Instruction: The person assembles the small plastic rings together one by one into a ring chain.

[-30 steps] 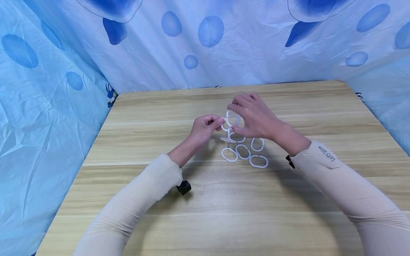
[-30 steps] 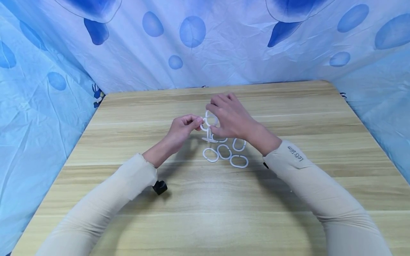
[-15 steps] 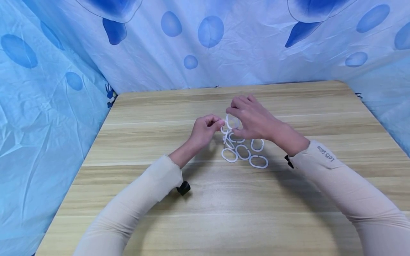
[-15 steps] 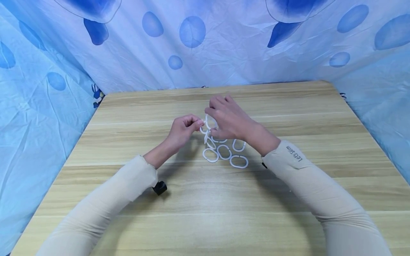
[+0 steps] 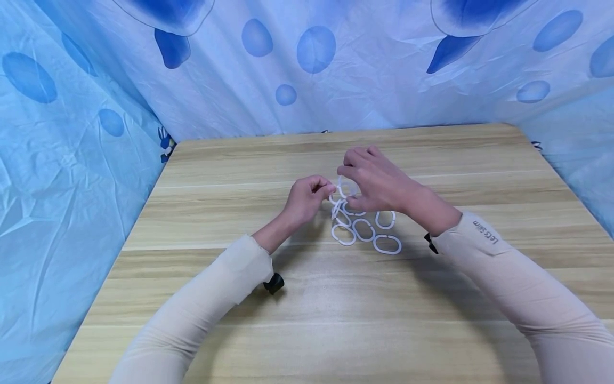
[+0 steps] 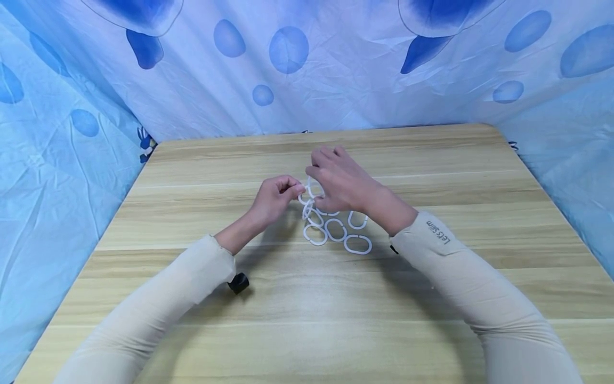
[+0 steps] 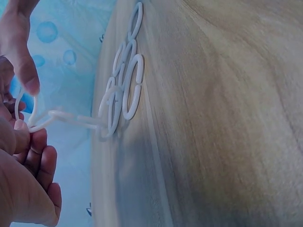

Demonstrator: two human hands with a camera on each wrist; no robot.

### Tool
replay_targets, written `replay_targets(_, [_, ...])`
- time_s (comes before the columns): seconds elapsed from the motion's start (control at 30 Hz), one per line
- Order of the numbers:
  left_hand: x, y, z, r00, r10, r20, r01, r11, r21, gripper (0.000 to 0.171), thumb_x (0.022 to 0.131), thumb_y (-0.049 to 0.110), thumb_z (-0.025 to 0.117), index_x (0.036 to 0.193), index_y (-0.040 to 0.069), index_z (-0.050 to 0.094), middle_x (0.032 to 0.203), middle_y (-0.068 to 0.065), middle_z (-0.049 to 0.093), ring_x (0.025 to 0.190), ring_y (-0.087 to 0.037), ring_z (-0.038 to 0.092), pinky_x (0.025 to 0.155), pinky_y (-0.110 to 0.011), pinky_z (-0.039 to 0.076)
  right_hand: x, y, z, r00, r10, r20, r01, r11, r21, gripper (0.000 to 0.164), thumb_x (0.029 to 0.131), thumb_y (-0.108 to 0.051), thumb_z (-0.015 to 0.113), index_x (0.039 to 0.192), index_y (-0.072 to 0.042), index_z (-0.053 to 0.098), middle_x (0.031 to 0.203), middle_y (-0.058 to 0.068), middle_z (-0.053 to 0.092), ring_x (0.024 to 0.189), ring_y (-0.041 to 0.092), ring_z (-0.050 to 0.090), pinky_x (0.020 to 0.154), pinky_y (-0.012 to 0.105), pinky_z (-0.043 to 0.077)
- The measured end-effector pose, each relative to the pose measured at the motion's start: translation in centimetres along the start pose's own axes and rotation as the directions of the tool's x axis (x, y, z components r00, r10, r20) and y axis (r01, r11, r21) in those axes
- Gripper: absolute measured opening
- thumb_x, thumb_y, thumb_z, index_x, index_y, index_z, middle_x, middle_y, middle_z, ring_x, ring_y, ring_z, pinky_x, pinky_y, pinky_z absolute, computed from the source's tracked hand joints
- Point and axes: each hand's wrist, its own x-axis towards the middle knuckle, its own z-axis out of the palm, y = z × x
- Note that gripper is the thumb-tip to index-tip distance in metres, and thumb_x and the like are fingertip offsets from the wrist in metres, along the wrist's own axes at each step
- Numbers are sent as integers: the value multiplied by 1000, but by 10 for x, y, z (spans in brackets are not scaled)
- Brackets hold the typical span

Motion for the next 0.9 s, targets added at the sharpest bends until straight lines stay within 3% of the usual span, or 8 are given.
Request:
replay_targets(0.27, [0,-1,-1,999,33,-2,-33,999,30,19,94,19,63,82,3,65,74,-2,58,66,-13,46,58,-23,38,1,0,0,1000,0,11,0,1000,1,43,71,-27,71,104,-1,65,96,9,51,92,29,47,78,43,36])
replay_targets(0.6, [-1,-2,-3,997,68,34,-71,995,71,18,94,17,63,88,1,68,75,-1,59,66,-13,46,59,-25,39,3,3,-6,991,56,125,-73,988,136,47,72,-29,72,110,-2,67,99,8,54,98,27,48,86,47,38])
replay_targets(0.73, [-2,-2,-3,996,79,36,-82,994,68,20,93,18,63,90,-1,68,78,-7,62,66,-13,45,59,-24,38,3,5,-7,986,78,148,-103,979,175,46,71,-30,73,109,-4,68,99,8,56,97,26,49,85,45,38])
replay_targets(0.9, [-2,-2,-2,997,71,26,-73,995,74,17,93,19,64,84,5,69,81,-9,64,66,-12,44,59,-24,37,2,6,-8,982,92,168,-124,974,192,45,71,-30,73,108,-5,70,98,8,57,92,24,50,81,43,39])
